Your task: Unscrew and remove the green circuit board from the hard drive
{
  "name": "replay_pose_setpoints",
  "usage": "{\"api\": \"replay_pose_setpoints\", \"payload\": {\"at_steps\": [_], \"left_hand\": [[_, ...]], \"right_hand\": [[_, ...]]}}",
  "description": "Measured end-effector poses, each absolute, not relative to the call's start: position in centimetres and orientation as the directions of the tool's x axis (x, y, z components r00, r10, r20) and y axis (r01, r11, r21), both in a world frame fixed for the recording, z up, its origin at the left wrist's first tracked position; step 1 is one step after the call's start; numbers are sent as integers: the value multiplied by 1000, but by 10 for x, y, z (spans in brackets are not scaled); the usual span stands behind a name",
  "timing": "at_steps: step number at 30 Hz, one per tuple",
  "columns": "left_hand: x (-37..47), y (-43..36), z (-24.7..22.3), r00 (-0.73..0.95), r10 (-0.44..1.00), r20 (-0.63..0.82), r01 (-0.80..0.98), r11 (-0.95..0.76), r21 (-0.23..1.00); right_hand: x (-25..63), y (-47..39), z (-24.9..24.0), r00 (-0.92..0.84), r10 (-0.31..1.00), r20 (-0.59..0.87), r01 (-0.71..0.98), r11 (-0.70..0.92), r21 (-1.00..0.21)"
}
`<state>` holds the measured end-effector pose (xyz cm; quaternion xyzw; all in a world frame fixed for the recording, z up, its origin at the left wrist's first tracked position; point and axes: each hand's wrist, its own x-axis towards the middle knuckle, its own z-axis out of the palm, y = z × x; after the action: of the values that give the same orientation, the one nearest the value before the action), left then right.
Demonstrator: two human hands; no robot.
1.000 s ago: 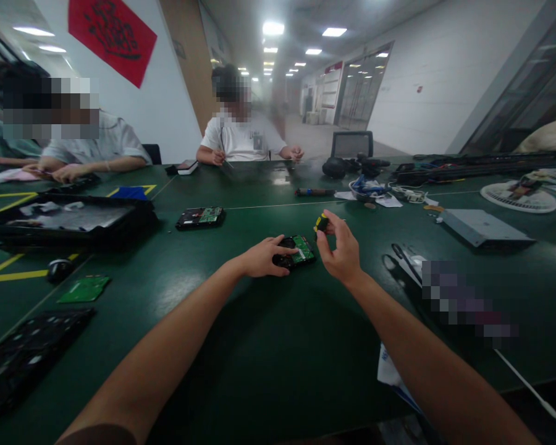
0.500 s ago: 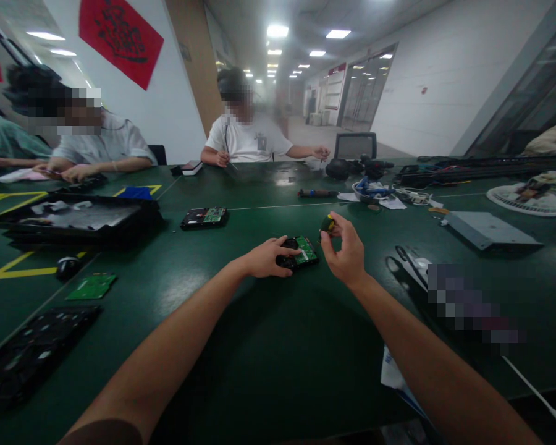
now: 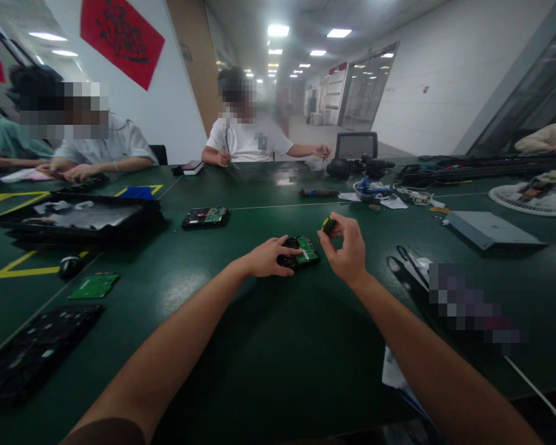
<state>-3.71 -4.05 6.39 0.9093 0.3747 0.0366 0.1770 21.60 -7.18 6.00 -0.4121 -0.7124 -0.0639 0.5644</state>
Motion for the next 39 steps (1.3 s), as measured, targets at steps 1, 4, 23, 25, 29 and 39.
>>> {"api": "replay_pose_setpoints", "payload": {"at_steps": [1,4,23,25,29,39], "left_hand": [[-37,-40,64,718,693,-62,667,-659,348],[-37,-40,64,722,690,-56,662,-665,346],[-30,-38,55,688,726,-22,696,-650,305],[-31,-39,55,690,723,-23,694,-653,303],[-31,-39,56,690,723,-23,693,-652,307],[-31,-39,55,683,730,-9,696,-647,310]], "right_hand": [[216,-71,60,-20,515,857,656,654,-378],[217,-69,58,-12,523,852,639,660,-396],[219,-69,60,-35,492,870,671,657,-345],[219,-69,60,-38,504,863,669,654,-353],[220,-69,58,-32,517,855,658,655,-372],[218,-69,59,-25,528,849,648,655,-388]]}}
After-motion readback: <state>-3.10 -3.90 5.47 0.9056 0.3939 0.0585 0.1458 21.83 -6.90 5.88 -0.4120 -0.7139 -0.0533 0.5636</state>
